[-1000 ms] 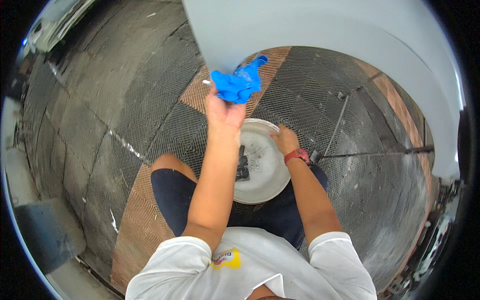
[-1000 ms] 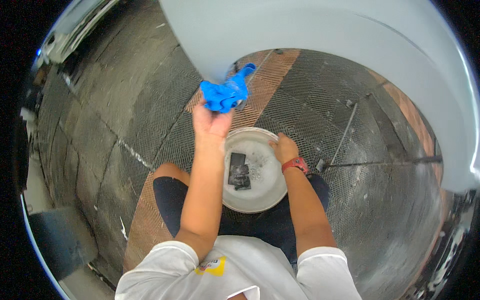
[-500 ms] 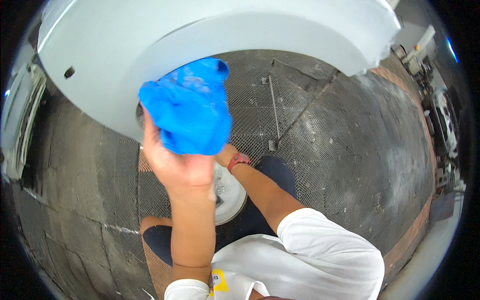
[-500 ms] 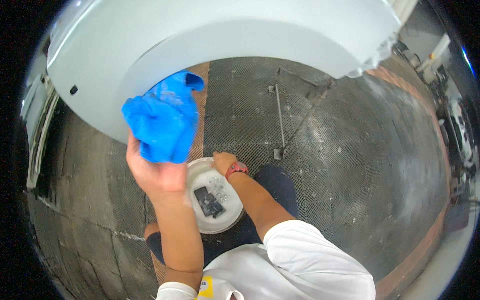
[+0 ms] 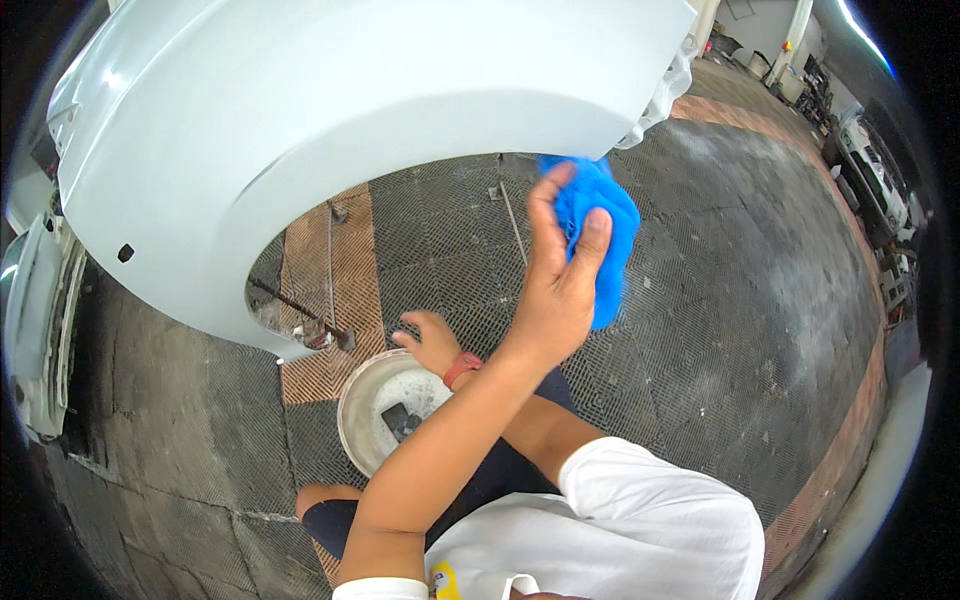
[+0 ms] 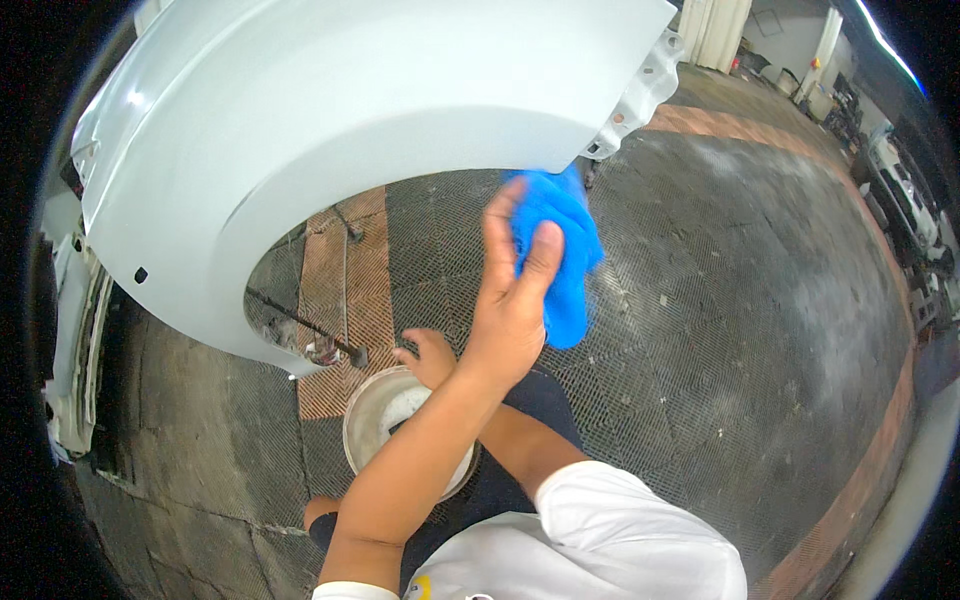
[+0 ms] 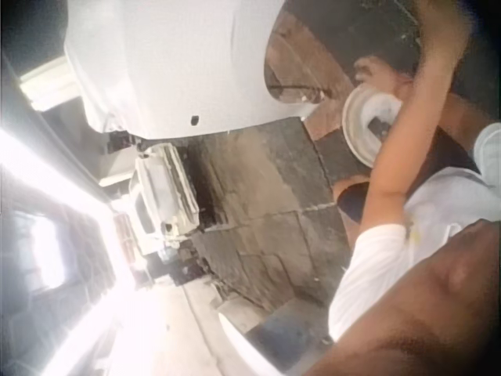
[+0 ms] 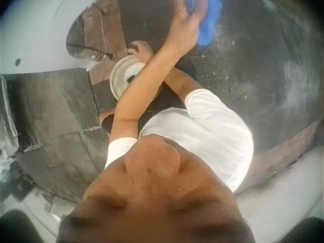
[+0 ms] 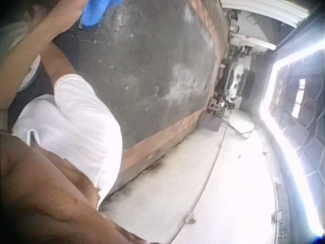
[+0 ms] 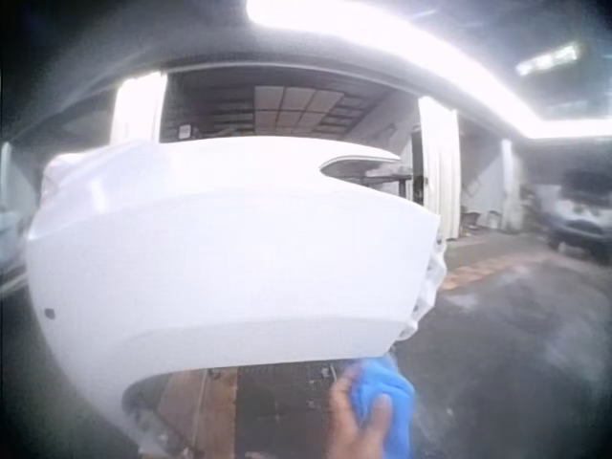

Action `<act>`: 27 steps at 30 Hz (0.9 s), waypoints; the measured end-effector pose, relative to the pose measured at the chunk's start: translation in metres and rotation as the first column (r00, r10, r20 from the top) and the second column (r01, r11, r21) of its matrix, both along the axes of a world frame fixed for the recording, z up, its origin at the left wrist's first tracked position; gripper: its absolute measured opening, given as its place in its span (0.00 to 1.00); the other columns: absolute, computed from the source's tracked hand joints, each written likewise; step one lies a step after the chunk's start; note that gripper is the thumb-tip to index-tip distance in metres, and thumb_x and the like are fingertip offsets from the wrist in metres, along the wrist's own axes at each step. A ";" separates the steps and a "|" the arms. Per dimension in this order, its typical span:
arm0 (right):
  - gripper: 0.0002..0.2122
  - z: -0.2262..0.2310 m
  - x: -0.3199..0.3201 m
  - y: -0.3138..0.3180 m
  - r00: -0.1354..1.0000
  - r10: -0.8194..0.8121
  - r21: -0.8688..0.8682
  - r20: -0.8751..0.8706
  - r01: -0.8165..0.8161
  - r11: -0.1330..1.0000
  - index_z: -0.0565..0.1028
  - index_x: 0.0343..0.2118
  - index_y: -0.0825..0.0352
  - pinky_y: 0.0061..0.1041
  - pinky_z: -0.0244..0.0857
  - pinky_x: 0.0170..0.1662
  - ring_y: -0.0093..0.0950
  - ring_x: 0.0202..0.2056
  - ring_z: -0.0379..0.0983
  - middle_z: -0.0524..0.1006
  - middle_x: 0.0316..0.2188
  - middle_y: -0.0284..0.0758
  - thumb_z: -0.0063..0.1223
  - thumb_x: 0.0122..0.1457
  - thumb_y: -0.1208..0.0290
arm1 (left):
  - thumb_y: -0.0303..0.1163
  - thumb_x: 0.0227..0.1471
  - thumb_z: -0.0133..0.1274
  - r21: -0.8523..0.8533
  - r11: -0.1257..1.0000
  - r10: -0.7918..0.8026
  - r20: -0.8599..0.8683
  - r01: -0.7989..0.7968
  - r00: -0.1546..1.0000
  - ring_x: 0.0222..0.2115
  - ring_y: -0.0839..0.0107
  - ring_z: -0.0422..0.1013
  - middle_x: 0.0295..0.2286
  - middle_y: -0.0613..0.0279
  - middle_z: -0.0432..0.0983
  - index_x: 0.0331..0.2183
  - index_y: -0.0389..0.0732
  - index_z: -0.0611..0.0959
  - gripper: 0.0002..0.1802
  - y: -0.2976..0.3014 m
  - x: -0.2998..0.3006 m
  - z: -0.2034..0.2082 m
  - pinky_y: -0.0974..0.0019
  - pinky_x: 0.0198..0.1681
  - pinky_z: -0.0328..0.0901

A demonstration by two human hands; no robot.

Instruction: The person wipes a white car bumper and a white car hood with a blue cloth, repeatedly dipping the cloth into a bucket of soapy water. The person handles the parts one at a time, wiping different sections and occasionally repositioning the parts.

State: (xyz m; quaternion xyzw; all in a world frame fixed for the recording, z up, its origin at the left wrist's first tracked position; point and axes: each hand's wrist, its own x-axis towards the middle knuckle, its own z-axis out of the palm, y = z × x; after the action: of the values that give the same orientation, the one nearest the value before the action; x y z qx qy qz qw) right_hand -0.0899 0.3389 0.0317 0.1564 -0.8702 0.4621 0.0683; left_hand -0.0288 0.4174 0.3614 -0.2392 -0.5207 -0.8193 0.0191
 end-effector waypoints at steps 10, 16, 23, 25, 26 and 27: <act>0.38 0.164 0.104 0.088 0.902 0.429 -0.994 0.050 0.086 -0.064 0.52 0.78 0.54 0.44 0.65 0.70 0.35 0.65 0.70 0.70 0.67 0.38 0.46 0.73 0.39 | 0.48 0.74 0.47 -0.494 0.868 0.159 0.205 -0.038 0.966 0.61 0.59 0.65 0.53 0.55 0.74 0.58 0.39 0.78 0.24 -0.138 0.034 -0.148 0.54 0.66 0.58; 0.36 0.157 0.116 0.059 0.952 0.041 -0.753 0.303 0.212 0.623 0.52 0.75 0.63 0.37 0.61 0.69 0.32 0.64 0.66 0.67 0.65 0.40 0.57 0.73 0.56 | 0.55 0.74 0.44 -0.763 0.498 0.447 -0.180 -0.411 0.876 0.52 0.63 0.68 0.46 0.59 0.75 0.59 0.40 0.79 0.30 -0.170 0.060 -0.156 0.54 0.61 0.61; 0.31 0.353 0.070 0.055 0.556 -0.305 -0.351 -0.773 0.026 0.936 0.69 0.65 0.61 0.43 0.67 0.59 0.43 0.56 0.69 0.69 0.58 0.46 0.72 0.61 0.64 | 0.67 0.72 0.39 -0.178 0.911 0.409 0.275 -0.372 0.870 0.58 0.63 0.68 0.59 0.54 0.73 0.69 0.38 0.68 0.45 -0.233 0.036 -0.086 0.56 0.64 0.62; 0.29 0.388 0.059 0.039 0.396 -0.295 -0.262 -0.870 0.136 0.955 0.75 0.61 0.55 0.43 0.65 0.60 0.44 0.56 0.67 0.68 0.58 0.43 0.74 0.57 0.65 | 0.67 0.70 0.44 0.254 0.951 0.102 0.274 -0.174 0.956 0.63 0.60 0.65 0.64 0.52 0.68 0.70 0.35 0.64 0.48 -0.233 0.020 -0.055 0.54 0.67 0.61; 0.27 0.395 0.051 0.026 0.372 -0.299 -0.258 -0.879 0.156 0.953 0.78 0.59 0.52 0.43 0.64 0.59 0.45 0.56 0.66 0.69 0.58 0.42 0.75 0.55 0.65 | 0.67 0.69 0.46 0.400 0.913 -0.021 0.233 -0.076 0.972 0.64 0.59 0.64 0.65 0.52 0.67 0.70 0.34 0.63 0.49 -0.230 0.016 -0.040 0.53 0.68 0.60; 0.28 0.400 0.045 0.021 0.380 -0.297 -0.223 -0.876 0.226 0.948 0.80 0.58 0.47 0.42 0.65 0.57 0.44 0.54 0.67 0.69 0.57 0.40 0.75 0.53 0.65 | 0.67 0.68 0.47 0.540 0.841 -0.145 0.171 0.030 0.975 0.65 0.58 0.64 0.66 0.51 0.65 0.71 0.33 0.61 0.51 -0.225 0.013 -0.024 0.51 0.69 0.60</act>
State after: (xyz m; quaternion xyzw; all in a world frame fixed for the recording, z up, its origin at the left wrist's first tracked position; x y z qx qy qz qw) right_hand -0.0453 0.3602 0.4315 0.2373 -0.6952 0.3182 0.5993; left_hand -0.0157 0.1919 0.3377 -0.1625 -0.2598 -0.9519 -0.0065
